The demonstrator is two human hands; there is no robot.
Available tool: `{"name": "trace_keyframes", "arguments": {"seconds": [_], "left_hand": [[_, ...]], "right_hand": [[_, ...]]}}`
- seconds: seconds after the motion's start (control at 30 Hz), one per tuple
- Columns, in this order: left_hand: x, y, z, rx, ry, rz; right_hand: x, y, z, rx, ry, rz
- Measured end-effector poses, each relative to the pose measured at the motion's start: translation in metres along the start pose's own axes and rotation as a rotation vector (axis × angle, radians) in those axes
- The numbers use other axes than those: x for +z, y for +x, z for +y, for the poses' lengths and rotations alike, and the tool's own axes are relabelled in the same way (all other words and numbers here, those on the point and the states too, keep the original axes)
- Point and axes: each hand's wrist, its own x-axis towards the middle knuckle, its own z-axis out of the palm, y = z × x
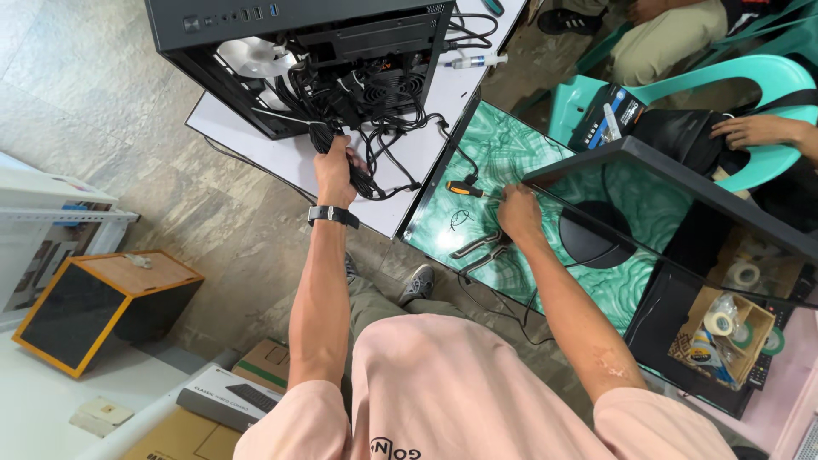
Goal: The person picks up a bundle of black cables and zip ties, then routes and arranges the cables inside an open desktop computer case on a work table, threading them through the case and adjusting the bundle while working around the components.
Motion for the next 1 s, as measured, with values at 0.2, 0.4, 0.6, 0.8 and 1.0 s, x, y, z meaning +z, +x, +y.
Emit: {"name": "trace_keyframes", "arguments": {"seconds": [0.2,0.4,0.6,0.8,1.0], "left_hand": [[-0.005,0.0,0.003,-0.023,-0.172,-0.106],[-0.012,0.004,0.007,-0.13,-0.171,-0.14],[-0.026,0.004,0.025,-0.349,-0.258,-0.343],[-0.028,0.007,0.026,-0.41,-0.299,-0.404],[-0.028,0.004,0.028,-0.427,-0.252,-0.412]], "right_hand": [[0.006,-0.008,0.003,-0.063,0.019,-0.025],[0.009,-0.009,0.008,-0.082,0.062,-0.121],[0.011,-0.007,-0.018,-0.168,0.163,0.067],[0.024,0.005,-0.089,0.052,0.753,-0.358],[0.04,0.014,-0.13,0.26,1.278,-0.654]]}}
